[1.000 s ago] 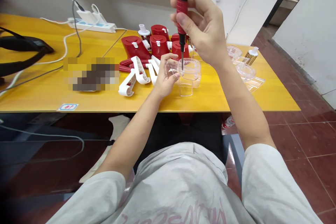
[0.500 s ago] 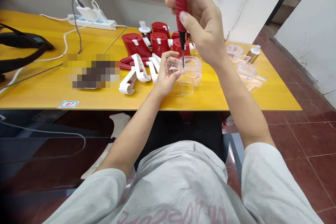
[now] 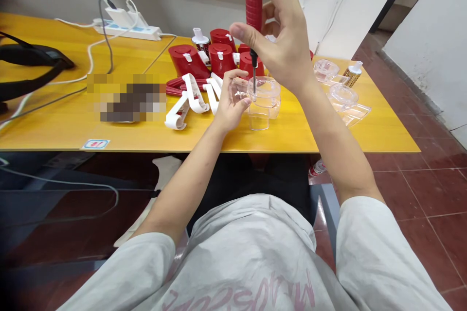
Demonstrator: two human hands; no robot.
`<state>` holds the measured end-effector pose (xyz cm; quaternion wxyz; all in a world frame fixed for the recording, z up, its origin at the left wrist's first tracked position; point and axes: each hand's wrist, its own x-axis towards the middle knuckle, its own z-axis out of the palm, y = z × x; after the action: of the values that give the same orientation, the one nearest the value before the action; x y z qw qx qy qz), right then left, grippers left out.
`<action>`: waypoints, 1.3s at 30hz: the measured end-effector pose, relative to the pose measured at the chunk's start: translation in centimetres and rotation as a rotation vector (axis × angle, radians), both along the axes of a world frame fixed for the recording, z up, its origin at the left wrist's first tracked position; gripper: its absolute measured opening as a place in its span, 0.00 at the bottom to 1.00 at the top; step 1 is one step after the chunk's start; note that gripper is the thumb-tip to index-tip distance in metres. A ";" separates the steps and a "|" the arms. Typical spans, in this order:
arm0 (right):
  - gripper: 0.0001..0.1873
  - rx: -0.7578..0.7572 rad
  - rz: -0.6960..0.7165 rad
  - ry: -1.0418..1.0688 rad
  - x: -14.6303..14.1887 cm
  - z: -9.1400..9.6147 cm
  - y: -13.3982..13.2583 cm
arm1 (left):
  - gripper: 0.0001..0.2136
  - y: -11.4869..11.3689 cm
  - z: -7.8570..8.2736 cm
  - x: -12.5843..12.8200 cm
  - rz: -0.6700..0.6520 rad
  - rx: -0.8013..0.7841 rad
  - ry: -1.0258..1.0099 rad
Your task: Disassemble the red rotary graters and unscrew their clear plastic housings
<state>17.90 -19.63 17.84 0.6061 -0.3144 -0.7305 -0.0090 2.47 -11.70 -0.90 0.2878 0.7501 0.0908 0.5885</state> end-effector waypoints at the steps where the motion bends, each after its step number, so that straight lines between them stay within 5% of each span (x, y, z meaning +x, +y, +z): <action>1: 0.21 -0.003 0.017 -0.002 -0.1 -0.1 0.1 | 0.35 0.0 0.0 0.0 -0.002 -0.008 -0.005; 5: 0.23 -0.039 0.215 0.112 -0.2 -0.2 -0.2 | 0.35 0.0 0.0 0.0 -0.004 -0.023 -0.009; 11: 0.19 -0.006 0.088 0.058 0.0 -0.1 -0.3 | 0.35 0.1 0.0 -0.2 0.012 0.006 0.002; 17: 0.26 -0.122 0.255 0.166 0.3 -0.9 0.6 | 0.36 0.0 0.0 -0.2 0.020 -0.015 0.002; 23: 0.17 0.068 0.077 0.075 0.3 -0.7 0.2 | 0.37 0.4 -0.6 0.4 0.075 0.068 -0.002; 28: 0.29 -0.010 0.190 0.056 0.7 -0.5 0.0 | 0.35 0.3 -0.5 0.2 0.070 0.060 0.000; 34: 0.18 -0.016 0.027 0.015 -0.1 -0.5 -0.7 | 0.36 -0.3 0.2 -0.3 0.021 -0.014 0.016; 39: 0.33 -0.047 0.151 0.045 0.0 -0.5 -0.6 | 0.35 -0.3 0.3 -0.2 0.040 0.012 0.006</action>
<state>17.89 -20.25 17.36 0.6137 -0.2726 -0.7385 0.0609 2.28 -12.03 -0.64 0.2713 0.7515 0.1033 0.5924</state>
